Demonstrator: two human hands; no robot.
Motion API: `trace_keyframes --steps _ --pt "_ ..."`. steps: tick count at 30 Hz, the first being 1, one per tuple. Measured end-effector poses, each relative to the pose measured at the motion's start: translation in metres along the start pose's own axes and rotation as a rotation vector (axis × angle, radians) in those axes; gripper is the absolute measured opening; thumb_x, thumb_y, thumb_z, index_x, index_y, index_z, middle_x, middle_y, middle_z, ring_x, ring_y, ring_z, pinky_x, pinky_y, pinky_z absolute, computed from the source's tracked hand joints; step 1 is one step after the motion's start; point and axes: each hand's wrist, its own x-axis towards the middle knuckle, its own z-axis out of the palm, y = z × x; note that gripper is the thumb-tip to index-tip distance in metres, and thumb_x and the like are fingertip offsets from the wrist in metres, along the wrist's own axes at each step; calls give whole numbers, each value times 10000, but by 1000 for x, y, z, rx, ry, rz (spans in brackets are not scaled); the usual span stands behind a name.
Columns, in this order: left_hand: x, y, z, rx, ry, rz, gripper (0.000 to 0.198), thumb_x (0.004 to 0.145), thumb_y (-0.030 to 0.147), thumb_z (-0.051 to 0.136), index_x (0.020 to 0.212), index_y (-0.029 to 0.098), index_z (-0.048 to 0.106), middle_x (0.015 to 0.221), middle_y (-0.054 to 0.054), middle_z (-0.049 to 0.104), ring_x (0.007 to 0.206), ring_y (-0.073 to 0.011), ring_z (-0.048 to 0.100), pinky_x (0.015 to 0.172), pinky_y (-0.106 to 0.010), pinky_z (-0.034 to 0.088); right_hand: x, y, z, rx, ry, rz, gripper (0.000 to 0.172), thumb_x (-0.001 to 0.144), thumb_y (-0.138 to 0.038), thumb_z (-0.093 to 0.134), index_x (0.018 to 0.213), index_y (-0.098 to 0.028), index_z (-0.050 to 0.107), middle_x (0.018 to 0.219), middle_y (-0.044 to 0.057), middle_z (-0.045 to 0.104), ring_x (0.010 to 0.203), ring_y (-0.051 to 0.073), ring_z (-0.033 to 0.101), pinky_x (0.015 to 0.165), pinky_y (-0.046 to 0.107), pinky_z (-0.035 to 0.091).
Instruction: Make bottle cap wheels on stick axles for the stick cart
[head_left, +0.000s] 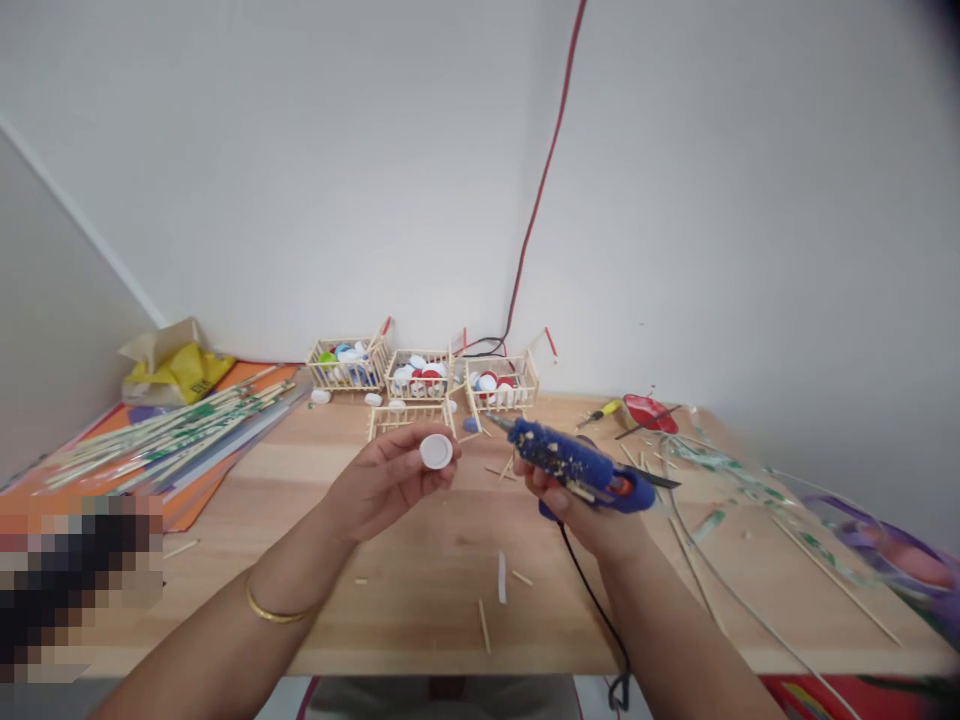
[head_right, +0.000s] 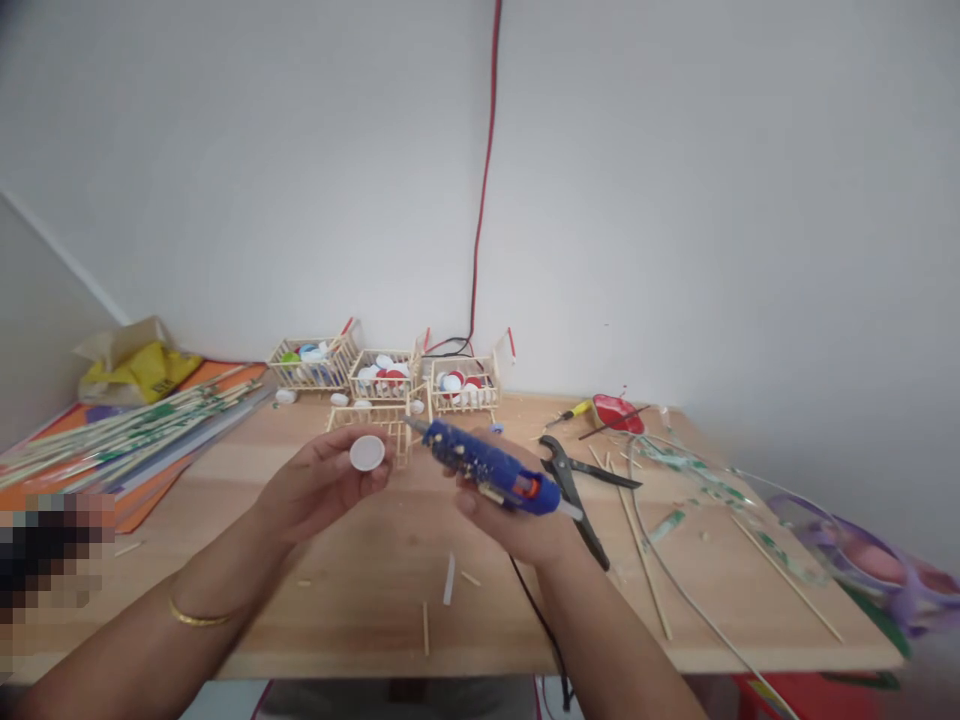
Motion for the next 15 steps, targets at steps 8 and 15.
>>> trace_keyframes --steps 8,15 --pt "3 4 0 -59 95 25 318 795 295 664 1037 90 685 775 -60 583 660 -112 522 639 -258 442 0 -16 23 -292 -184 177 82 782 -272 612 779 -200 572 670 -3 590 564 123 532 521 232 411" --pt "4 -7 2 -11 128 -7 351 779 343 678 1003 73 695 714 -57 572 624 -119 483 612 -277 407 -6 -13 30 -316 -130 221 108 775 -274 610 729 -199 546 609 -29 547 521 97 473 510 209 393"
